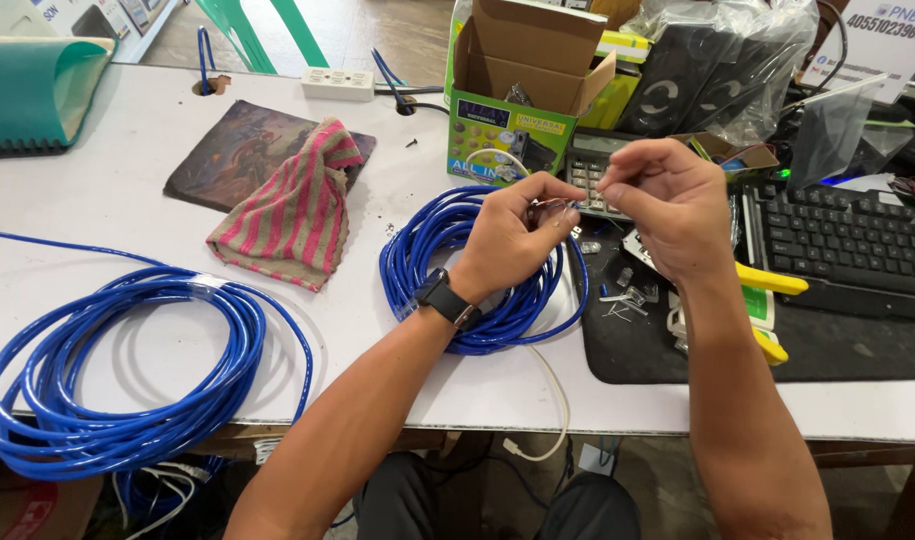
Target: The person sits at a workbench and terminates a blue ethernet cable: they strip the cable jacket with a stripping tool, separate and arrange the small colored wires, thread them into an RJ45 connector, and use yellow-handled crimping pliers to crimp the connector onto the cable, working on the cable ends one at a time.
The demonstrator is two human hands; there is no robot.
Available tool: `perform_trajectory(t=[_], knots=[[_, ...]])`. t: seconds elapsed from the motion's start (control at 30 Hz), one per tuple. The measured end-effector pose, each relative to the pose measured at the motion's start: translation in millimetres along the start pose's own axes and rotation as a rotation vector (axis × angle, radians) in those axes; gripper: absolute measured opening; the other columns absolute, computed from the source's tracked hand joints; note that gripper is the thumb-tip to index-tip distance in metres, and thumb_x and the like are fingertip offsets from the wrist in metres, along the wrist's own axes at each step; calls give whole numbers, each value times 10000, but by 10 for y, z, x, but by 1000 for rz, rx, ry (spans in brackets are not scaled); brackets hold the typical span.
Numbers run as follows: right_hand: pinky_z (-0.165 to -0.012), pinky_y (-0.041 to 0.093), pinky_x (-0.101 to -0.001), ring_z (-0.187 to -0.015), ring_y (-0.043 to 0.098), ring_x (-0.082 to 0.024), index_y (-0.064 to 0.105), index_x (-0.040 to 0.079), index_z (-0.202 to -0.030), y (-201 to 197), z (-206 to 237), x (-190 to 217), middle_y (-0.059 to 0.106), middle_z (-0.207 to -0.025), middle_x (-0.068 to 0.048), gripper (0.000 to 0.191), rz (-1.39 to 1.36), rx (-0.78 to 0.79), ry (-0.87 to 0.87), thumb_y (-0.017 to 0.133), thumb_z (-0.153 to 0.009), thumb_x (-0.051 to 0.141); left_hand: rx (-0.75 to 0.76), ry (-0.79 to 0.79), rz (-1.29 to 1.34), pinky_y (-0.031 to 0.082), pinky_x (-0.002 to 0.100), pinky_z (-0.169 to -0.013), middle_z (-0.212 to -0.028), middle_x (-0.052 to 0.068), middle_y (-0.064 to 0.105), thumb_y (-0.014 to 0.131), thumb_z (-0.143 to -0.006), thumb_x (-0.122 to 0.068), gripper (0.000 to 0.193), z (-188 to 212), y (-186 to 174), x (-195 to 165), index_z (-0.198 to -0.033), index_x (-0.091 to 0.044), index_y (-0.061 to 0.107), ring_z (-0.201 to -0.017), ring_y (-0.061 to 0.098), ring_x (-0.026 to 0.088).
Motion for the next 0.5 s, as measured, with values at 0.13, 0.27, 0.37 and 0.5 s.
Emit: perform_trajectory(t=[0.13,0.27,0.37,0.5], knots=[[-881,564,-229,-977,688,-108,655,-28,-1103,191,80,242,693,-1032,-63,195,230,26,-147,738,-934,-81,-101,21,-102,404,177,-612,-793,-76,551,686,-993,-99,207,-9,-49,-29,-1188,-31,685,-703,454,-2],[-684,479,-231,-788,585,-96,684,8,-1006,485,186,400,676,-921,-62,162,790,-16,-402,794,-915,-68,-200,61,-89,432,189,-630,-832,-51,600,650,-1028,-96,229,-34,-149,-22,-1246,-29,653,-727,498,10],[-661,510,-226,-764,623,-86,663,24,-994,707,304,430,689,-949,-63,171,889,-75,-643,784,-916,-69,-226,13,84,405,204,-607,-823,-36,557,632,-1048,-94,243,-46,-185,67,-1278,-12,626,-699,472,27],[-667,500,-239,-718,600,-91,637,13,-986,711,381,318,709,-972,-80,177,839,-195,-611,780,-930,-75,-234,-18,224,429,210,-609,-827,-9,604,623,-1042,-82,253,-55,-210,116,-1278,4,592,-681,505,44]])
Point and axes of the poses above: each hand's wrist, its own z-axis away from the middle knuckle, its own y-axis out of the palm, x = y × z, the point moved 7 cm from there along -z, towards the middle knuckle
